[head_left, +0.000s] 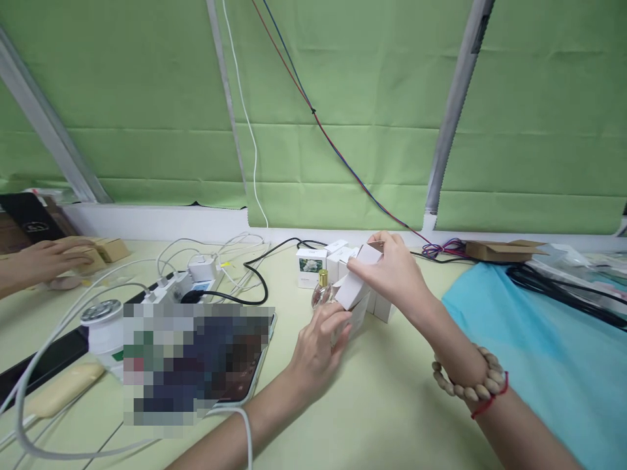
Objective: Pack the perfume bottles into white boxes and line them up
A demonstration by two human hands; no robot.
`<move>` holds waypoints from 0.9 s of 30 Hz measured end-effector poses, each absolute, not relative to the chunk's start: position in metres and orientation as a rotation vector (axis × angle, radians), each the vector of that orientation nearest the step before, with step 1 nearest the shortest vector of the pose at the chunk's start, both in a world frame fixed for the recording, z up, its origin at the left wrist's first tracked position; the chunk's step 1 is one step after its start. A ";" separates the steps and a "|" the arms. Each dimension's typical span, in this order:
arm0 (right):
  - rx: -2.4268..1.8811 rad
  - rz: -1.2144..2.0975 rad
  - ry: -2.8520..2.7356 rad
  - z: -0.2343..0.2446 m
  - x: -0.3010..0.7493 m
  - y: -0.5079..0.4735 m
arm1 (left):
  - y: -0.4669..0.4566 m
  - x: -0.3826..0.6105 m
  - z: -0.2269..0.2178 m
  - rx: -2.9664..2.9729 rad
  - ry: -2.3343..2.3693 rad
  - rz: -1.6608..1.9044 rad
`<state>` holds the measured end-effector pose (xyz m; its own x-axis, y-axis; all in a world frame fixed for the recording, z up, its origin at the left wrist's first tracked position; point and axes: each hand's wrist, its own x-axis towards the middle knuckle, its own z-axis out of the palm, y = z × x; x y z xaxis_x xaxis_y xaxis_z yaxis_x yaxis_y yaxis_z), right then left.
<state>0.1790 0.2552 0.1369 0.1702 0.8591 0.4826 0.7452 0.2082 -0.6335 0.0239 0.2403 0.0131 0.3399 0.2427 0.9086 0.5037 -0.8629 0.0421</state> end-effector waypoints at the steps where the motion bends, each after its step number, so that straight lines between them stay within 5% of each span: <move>1: -1.571 0.165 -1.587 0.137 0.179 0.255 | 0.241 0.024 0.013 -2.358 -0.668 -1.544; 27: -1.528 0.221 -1.847 0.138 0.171 0.242 | 0.240 0.025 0.004 -2.301 -0.886 -1.662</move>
<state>0.1709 0.2422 0.1377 -0.0401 0.9101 0.4125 0.7872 0.2830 -0.5478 0.0253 0.2403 0.0038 0.2032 0.3645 0.9088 0.5516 -0.8094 0.2013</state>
